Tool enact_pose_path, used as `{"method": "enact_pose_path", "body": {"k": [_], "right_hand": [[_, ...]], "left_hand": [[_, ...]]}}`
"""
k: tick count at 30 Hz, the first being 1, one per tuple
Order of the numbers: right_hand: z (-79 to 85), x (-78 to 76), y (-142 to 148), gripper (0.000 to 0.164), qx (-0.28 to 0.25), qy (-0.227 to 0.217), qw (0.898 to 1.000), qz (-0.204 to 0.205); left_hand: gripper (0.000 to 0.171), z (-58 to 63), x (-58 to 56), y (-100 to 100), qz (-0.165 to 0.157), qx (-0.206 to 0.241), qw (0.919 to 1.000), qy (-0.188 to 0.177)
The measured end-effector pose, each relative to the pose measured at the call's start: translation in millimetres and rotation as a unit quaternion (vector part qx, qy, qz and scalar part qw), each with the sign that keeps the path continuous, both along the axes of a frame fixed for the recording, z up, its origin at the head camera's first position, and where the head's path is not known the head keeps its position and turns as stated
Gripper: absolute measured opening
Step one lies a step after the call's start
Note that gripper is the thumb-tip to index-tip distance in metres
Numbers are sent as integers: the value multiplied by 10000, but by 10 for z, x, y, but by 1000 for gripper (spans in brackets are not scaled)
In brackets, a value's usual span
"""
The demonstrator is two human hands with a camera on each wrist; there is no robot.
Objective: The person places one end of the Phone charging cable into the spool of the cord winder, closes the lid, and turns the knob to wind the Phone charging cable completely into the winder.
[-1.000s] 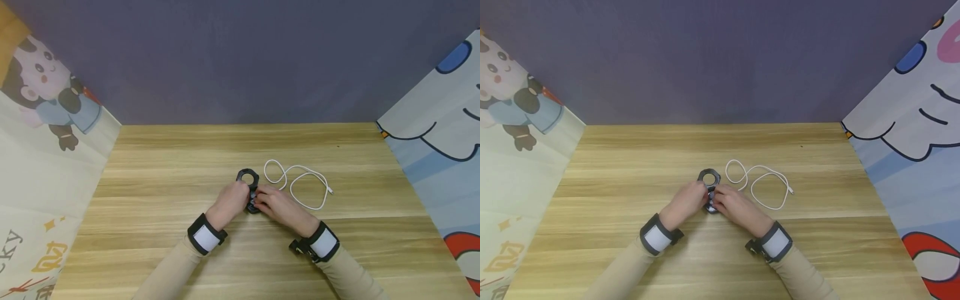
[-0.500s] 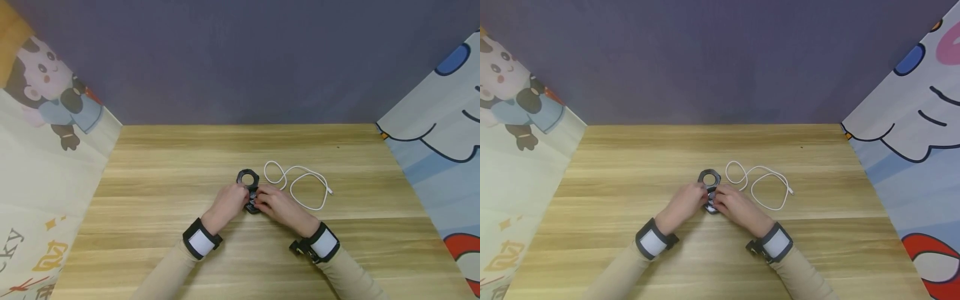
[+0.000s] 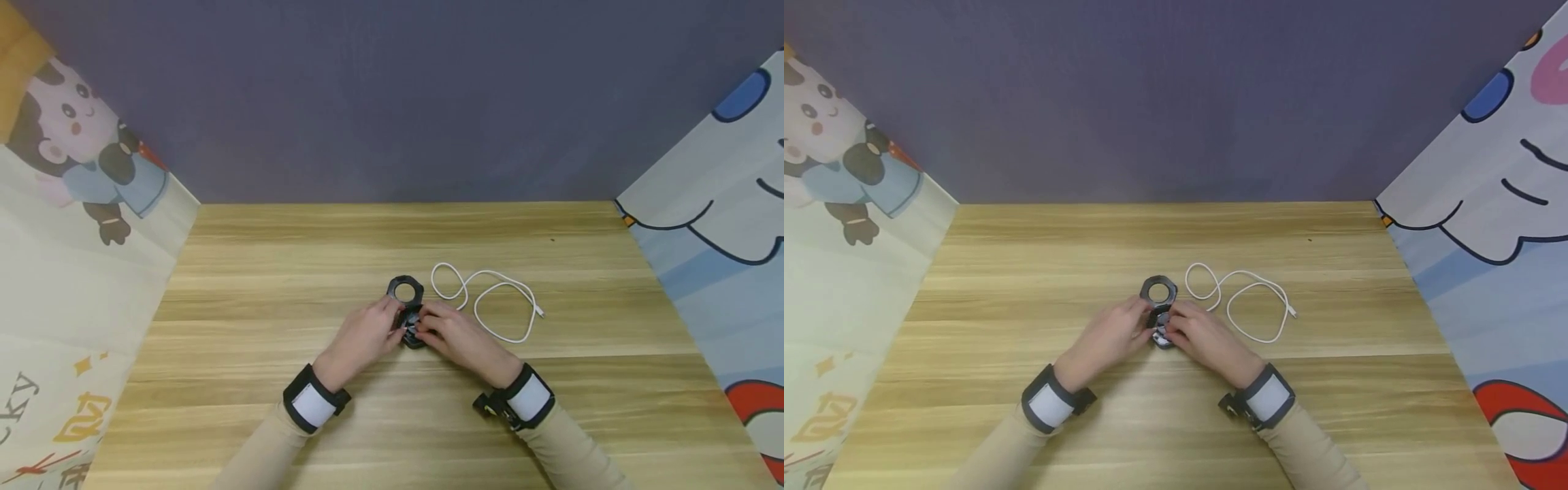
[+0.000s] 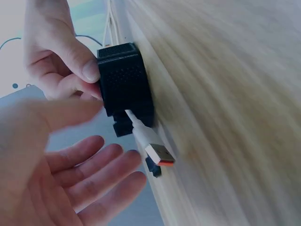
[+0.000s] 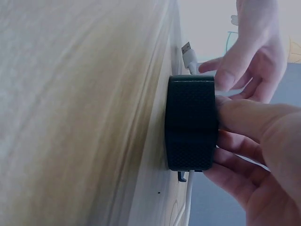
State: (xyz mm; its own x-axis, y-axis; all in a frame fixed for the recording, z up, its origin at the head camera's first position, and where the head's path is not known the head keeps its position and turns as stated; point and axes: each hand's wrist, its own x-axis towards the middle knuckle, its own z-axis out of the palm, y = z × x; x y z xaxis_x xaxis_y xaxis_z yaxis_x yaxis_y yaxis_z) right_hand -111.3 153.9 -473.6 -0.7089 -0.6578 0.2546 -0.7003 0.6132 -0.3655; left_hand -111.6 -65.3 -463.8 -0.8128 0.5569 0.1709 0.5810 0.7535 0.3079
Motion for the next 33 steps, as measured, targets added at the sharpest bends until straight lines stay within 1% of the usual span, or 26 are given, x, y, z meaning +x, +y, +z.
{"method": "enact_pose_path", "body": {"k": [2,5,8,10,12,15,19,25,33], "right_hand": [[-2,1,0,7,20,-24,10000,-14],[-14,1,-2,6,6,-51,10000,-2],[-26,2,-4,7,12,-71,10000,-6],[-29,5,-4,7,26,-71,10000,-29],[-29,9,-3,7,49,-86,9999,-43],[-25,12,-3,7,49,-103,9999,-17],[-16,11,1,7,9,-109,9999,9],[-19,2,15,7,-10,-98,9999,25],[-5,-4,15,6,-2,-85,9999,77]], "left_hand": [[47,-5,11,-17,-56,-67,10000,-27],[61,-20,22,-21,-174,-133,9998,-42],[71,-41,29,-6,-226,-127,9996,-118],[76,-60,30,11,-242,-108,9996,-102],[77,-72,34,26,-258,-76,9996,-52],[74,-87,40,43,-277,-77,9996,72],[71,-84,44,56,-285,-73,9995,82],[73,-68,22,67,-339,-143,9993,18],[74,-65,-14,52,-430,-185,9987,-181]]}}
